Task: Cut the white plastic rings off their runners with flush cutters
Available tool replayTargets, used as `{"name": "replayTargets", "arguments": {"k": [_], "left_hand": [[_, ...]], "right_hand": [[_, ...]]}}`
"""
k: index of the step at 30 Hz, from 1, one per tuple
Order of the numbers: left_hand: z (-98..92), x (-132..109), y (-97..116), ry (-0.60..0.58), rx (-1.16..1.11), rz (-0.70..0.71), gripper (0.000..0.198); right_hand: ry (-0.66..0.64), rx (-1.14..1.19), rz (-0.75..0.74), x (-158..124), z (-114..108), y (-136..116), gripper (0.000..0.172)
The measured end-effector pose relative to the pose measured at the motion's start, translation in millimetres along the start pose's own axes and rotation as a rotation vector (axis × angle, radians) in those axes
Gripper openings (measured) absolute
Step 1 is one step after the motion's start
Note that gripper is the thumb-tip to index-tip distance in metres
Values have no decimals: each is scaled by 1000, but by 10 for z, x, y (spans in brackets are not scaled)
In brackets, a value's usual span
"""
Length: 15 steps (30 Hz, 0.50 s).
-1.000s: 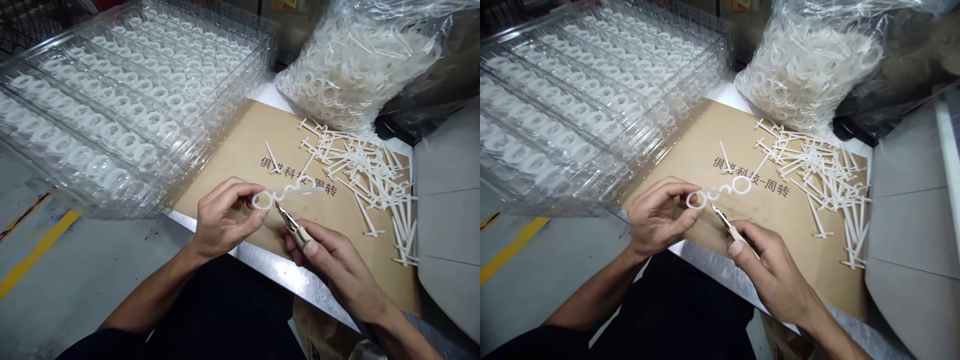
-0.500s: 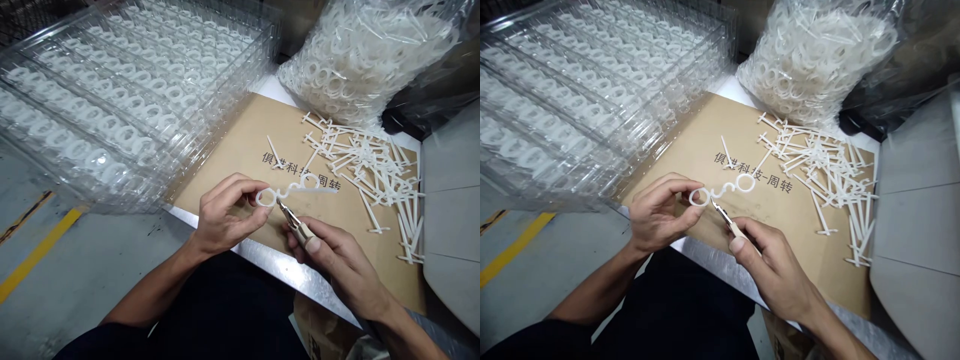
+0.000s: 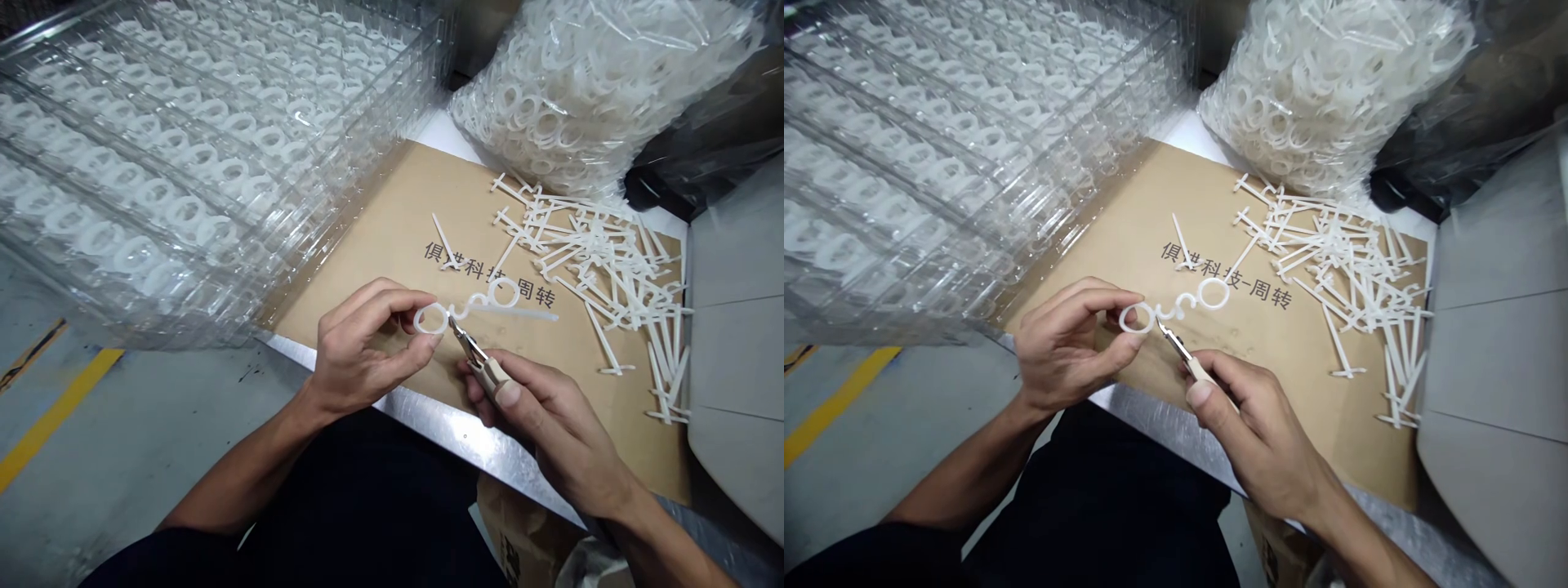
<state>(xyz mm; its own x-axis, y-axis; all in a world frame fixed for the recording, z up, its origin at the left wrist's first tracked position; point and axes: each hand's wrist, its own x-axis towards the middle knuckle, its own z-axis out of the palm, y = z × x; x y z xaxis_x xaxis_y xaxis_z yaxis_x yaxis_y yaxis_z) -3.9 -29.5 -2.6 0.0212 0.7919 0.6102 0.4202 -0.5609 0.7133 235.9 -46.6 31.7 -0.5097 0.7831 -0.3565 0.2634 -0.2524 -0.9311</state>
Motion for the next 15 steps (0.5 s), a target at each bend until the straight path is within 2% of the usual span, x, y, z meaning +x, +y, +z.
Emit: {"name": "replayTargets", "arguments": {"k": [15], "left_hand": [[-4, 6, -3, -10, 22, 38, 24]], "right_hand": [[-9, -10, -5, 5, 10, -11, 38]]}}
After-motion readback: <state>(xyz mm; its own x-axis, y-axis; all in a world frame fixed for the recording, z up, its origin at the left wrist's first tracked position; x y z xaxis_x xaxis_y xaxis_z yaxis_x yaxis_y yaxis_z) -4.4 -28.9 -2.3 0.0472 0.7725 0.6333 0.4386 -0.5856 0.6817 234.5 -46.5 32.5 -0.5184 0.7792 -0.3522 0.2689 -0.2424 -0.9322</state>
